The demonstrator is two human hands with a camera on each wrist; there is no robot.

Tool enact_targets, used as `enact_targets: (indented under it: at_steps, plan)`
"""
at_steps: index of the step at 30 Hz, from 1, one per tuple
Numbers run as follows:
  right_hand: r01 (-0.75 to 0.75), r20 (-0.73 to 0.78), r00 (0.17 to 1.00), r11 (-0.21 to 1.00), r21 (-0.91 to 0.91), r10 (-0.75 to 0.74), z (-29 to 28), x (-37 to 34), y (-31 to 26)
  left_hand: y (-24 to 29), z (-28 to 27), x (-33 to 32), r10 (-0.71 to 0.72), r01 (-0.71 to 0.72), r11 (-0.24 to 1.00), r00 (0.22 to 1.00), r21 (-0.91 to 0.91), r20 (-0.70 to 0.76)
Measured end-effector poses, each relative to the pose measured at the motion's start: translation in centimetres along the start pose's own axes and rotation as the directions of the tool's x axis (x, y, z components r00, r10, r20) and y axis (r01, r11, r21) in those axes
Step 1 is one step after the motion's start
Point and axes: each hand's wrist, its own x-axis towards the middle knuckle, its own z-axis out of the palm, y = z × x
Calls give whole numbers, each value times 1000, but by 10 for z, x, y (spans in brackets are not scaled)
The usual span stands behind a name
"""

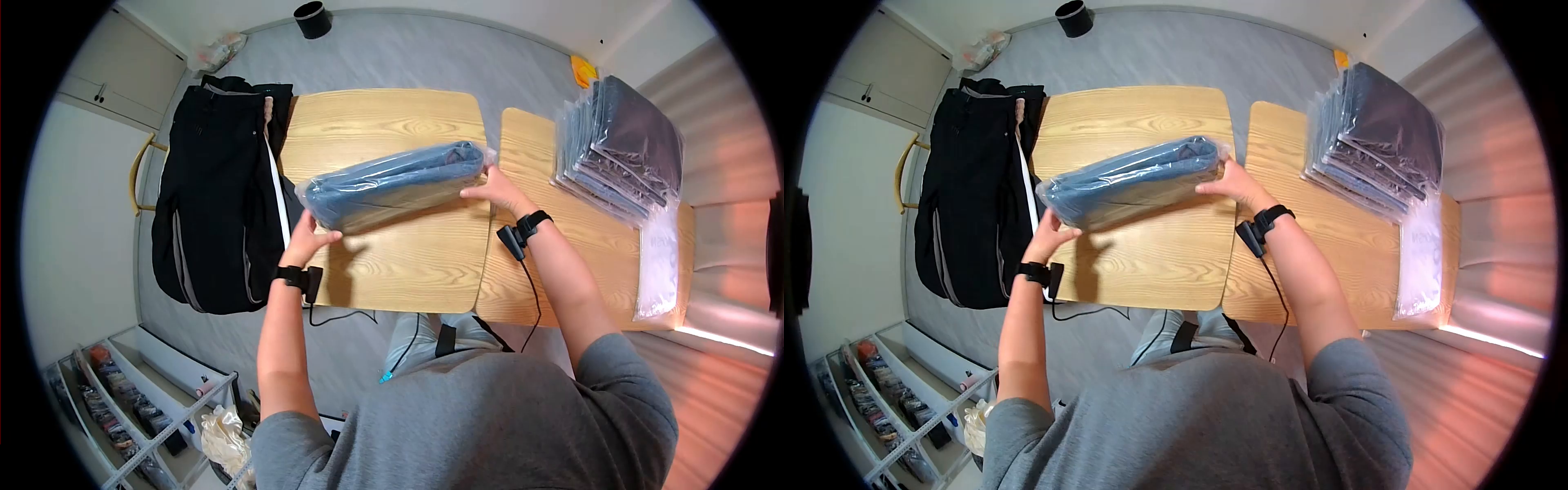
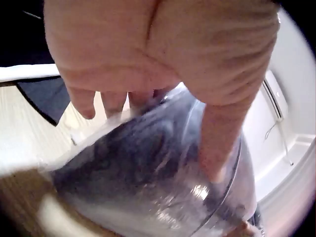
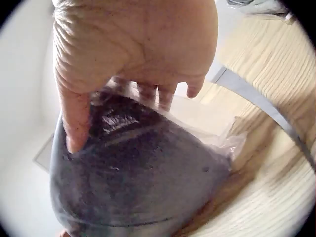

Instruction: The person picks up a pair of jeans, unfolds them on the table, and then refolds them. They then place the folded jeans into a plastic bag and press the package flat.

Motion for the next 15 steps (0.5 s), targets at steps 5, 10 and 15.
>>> enact_targets:
  at_steps: [5, 10, 15]
  plan:
    - [-69, 12, 998, 996, -59, 70, 17, 15, 17, 1, 18, 10, -153, 178, 964, 979, 197, -139]
    - [-137, 90, 987, 990, 22, 134, 7, -9, -41, -14, 9, 5, 88, 3, 917, 973, 399, -211]
    - [-123, 97, 990, 964, 234, 103, -2, -68, -23, 53, 26, -51, 17, -11, 997, 996, 75, -87]
